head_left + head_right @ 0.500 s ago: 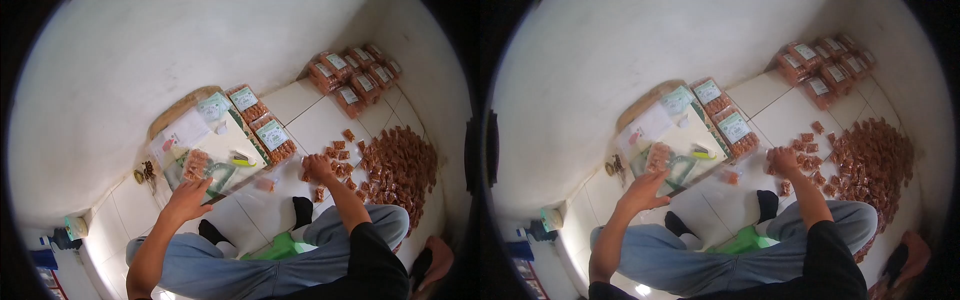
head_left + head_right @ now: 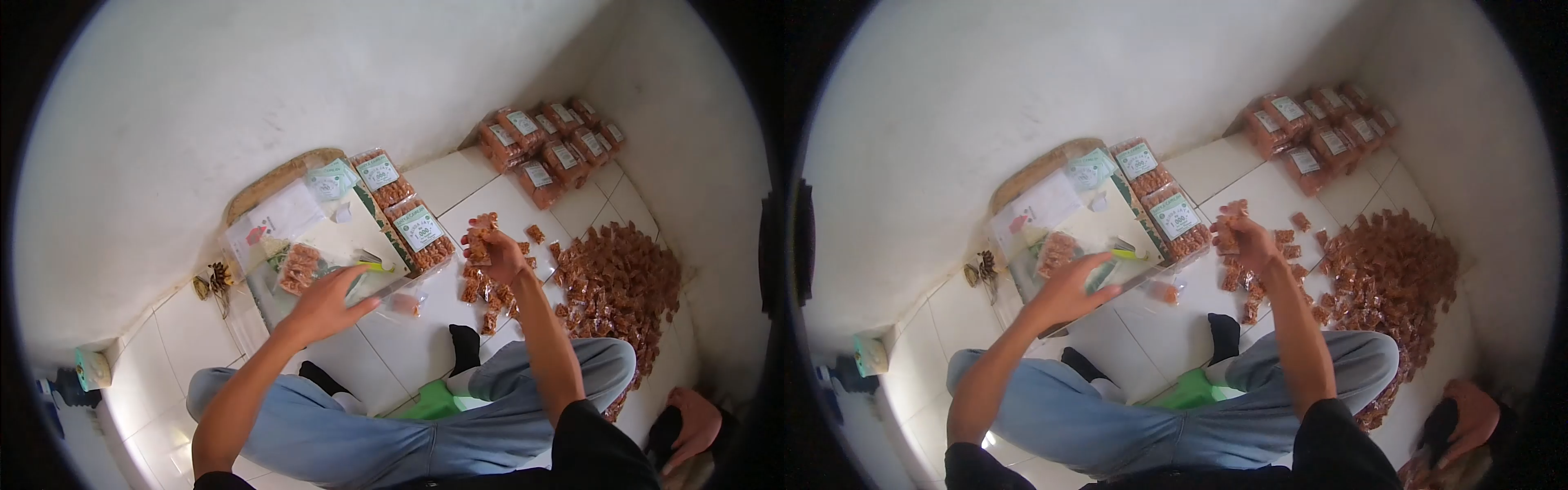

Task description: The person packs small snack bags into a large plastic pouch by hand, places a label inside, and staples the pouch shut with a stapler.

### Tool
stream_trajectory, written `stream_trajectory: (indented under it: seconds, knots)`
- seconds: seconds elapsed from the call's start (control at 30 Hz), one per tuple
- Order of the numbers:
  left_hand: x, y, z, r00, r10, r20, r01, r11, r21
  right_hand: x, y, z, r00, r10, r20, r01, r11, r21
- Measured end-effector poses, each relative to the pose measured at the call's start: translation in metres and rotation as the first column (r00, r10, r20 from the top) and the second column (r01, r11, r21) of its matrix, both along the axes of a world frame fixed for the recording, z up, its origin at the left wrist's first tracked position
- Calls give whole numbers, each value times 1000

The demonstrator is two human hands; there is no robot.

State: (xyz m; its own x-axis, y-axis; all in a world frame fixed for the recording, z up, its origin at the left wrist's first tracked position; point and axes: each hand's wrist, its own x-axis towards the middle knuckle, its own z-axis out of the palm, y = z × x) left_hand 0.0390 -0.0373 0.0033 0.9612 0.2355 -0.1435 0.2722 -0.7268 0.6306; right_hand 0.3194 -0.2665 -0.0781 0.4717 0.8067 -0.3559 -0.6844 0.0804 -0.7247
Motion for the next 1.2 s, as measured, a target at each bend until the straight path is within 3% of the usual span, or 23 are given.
stream_trajectory:
  seconds: [0.07,0.13,0.17,0.2,0.23,0.27,0.33,0.37,0.4,0.47,0.5,0.57,0.6,0.67,0.73,0.8,0.83,0.9,0.93,1.03,1.07,1.13,1.2]
  knots:
    - [27,-23,-18,981,174,85,-123,901,-416,-23,13,14,999,40,34,-40,999,-2]
    - [54,-64,-20,905,422,-57,-321,587,-743,-52,19,14,997,62,53,-63,998,14]
    - [57,-77,-38,906,416,-79,-331,580,-745,-77,23,20,982,86,171,-88,996,5]
    - [64,-88,-65,897,432,-93,-284,404,-869,-81,23,-7,924,256,284,-207,959,-193]
    - [73,-100,-79,889,446,-106,-219,210,-953,-107,25,12,906,220,360,-111,947,-300]
    - [66,-122,-63,813,534,-233,-315,66,-947,-140,26,30,881,191,432,-5,918,-395]
    - [54,-148,-79,722,659,-210,-214,-77,-974,-167,18,10,679,173,714,129,928,-348]
    - [45,-158,-91,677,686,-266,-190,-186,-964,-175,8,8,657,246,713,64,924,-377]
    - [35,-165,-103,682,678,-274,-198,-189,-962,-183,-2,5,534,452,714,95,807,-582]
    - [19,-172,-122,748,600,-285,-176,-234,-956,-199,-15,21,318,610,725,192,708,-680]
    - [18,-174,-121,705,619,-345,-200,-294,-935,-200,-21,13,325,609,723,195,705,-682]
    - [11,-178,-126,702,595,-390,-301,-249,-921,-197,-38,-14,12,567,824,279,789,-547]
    - [11,-178,-129,693,584,-424,-386,-196,-901,-184,-43,-20,20,569,822,285,785,-550]
    - [13,-179,-136,695,556,-456,-394,-236,-888,-138,-49,-29,425,658,622,-149,728,-669]
    - [13,-181,-140,688,536,-490,-403,-280,-872,-93,-53,-69,476,671,568,85,608,-789]
    - [16,-181,-141,678,501,-538,-381,-386,-840,-56,-60,-102,511,601,615,242,585,-774]
    - [17,-179,-141,677,505,-536,-383,-381,-842,-43,-57,-118,512,597,618,240,591,-770]
    - [17,-176,-137,711,473,-520,-362,-387,-848,-28,-48,-145,696,619,363,189,330,-925]
    - [16,-174,-138,704,482,-522,-365,-386,-847,-31,-45,-155,693,623,362,180,337,-924]
    - [15,-166,-141,736,448,-507,-328,-418,-847,-32,-42,-201,268,820,505,443,361,-821]
    - [15,-163,-140,759,430,-489,-303,-433,-849,-30,-38,-199,262,823,505,425,371,-826]
    - [11,-159,-138,761,428,-487,-283,-457,-844,-28,-34,-197,-134,950,283,503,311,-806]
    - [10,-152,-137,836,350,-422,-134,-616,-776,-18,-40,-224,-127,931,341,505,357,-786]
